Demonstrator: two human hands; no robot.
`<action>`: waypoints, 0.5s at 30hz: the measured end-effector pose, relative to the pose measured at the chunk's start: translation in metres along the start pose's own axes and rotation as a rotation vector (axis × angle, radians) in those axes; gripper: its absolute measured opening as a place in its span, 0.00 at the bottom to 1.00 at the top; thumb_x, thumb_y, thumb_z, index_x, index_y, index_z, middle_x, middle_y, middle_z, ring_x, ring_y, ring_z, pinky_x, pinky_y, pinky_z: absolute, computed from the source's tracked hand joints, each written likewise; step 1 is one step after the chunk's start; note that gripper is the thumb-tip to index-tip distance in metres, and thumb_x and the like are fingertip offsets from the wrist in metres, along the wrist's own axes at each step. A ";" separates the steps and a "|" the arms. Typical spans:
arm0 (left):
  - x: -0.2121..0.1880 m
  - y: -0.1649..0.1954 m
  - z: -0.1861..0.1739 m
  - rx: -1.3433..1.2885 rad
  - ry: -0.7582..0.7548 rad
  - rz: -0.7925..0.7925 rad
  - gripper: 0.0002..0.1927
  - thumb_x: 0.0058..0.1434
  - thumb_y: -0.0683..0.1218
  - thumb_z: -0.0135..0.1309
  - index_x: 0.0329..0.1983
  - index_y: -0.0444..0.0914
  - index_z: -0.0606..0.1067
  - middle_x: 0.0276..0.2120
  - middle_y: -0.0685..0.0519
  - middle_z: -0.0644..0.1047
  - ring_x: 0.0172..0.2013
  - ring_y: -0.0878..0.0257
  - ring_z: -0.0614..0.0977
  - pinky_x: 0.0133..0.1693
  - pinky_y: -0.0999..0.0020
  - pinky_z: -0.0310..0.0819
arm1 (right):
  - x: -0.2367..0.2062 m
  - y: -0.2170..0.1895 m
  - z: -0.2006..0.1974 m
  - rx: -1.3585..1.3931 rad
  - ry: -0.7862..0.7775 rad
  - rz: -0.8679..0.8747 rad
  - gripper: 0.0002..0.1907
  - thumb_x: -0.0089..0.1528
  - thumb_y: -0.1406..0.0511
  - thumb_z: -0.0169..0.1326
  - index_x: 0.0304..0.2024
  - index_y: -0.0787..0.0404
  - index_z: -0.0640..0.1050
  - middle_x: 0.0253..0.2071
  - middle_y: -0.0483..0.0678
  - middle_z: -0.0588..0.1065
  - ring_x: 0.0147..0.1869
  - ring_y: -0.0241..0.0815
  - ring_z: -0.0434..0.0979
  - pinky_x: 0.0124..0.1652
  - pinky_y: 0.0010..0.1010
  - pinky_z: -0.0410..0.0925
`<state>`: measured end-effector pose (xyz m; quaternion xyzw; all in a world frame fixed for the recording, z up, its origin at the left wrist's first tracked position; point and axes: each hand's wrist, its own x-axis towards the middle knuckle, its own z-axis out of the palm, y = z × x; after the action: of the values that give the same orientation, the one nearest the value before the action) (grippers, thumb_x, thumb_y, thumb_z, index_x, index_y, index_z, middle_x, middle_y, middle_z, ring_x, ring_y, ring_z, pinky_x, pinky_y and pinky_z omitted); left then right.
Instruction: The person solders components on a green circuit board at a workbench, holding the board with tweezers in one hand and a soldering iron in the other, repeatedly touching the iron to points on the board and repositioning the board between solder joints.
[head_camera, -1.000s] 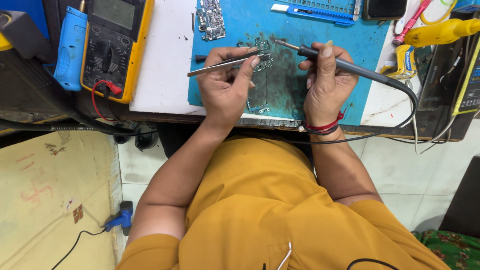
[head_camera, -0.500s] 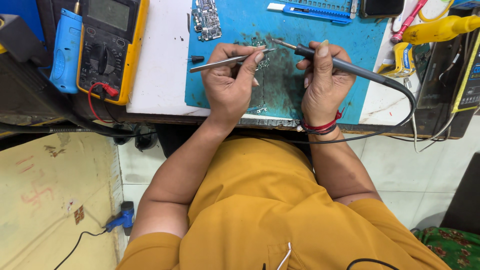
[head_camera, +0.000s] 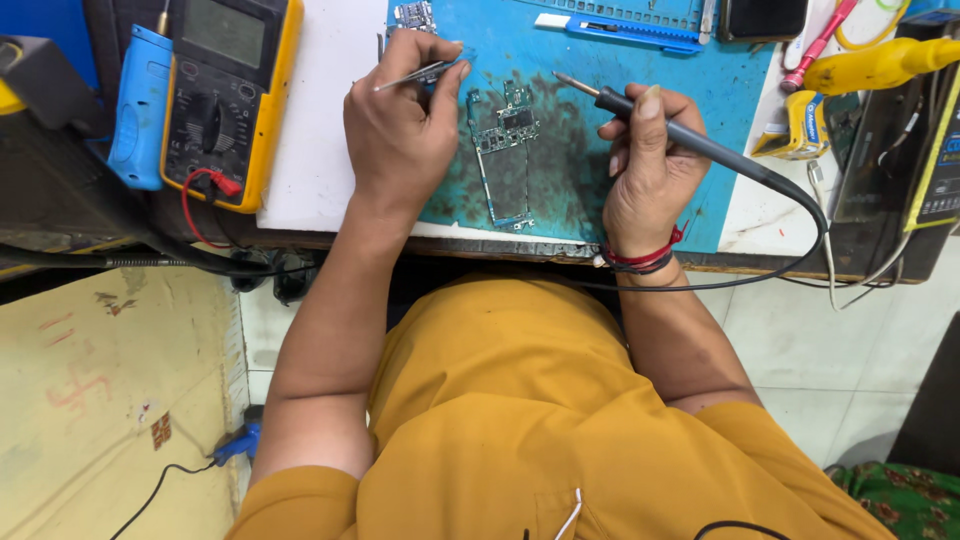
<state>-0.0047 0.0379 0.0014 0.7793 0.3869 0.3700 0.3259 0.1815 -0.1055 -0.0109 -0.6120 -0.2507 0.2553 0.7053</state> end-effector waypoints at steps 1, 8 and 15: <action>0.001 0.002 -0.003 0.004 0.013 0.040 0.06 0.69 0.38 0.62 0.44 0.37 0.76 0.33 0.52 0.84 0.27 0.65 0.84 0.30 0.69 0.74 | 0.000 0.000 0.000 0.013 -0.012 -0.008 0.16 0.73 0.57 0.56 0.48 0.65 0.77 0.34 0.48 0.77 0.32 0.29 0.73 0.29 0.20 0.60; -0.011 0.010 -0.018 0.036 0.020 0.048 0.06 0.70 0.39 0.62 0.46 0.36 0.76 0.35 0.50 0.84 0.34 0.63 0.87 0.35 0.71 0.79 | -0.004 0.005 -0.003 -0.039 -0.080 -0.017 0.12 0.74 0.61 0.57 0.50 0.65 0.76 0.38 0.47 0.78 0.35 0.29 0.74 0.32 0.21 0.62; -0.037 0.008 -0.002 -0.432 0.043 -0.174 0.08 0.73 0.40 0.58 0.48 0.32 0.73 0.36 0.51 0.82 0.26 0.73 0.73 0.26 0.80 0.63 | -0.011 -0.005 0.009 -0.136 -0.208 -0.091 0.09 0.73 0.68 0.61 0.48 0.66 0.75 0.37 0.43 0.75 0.32 0.27 0.70 0.33 0.19 0.62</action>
<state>-0.0193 0.0031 -0.0028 0.6471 0.3712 0.4313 0.5073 0.1678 -0.1066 -0.0055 -0.6167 -0.3665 0.2676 0.6433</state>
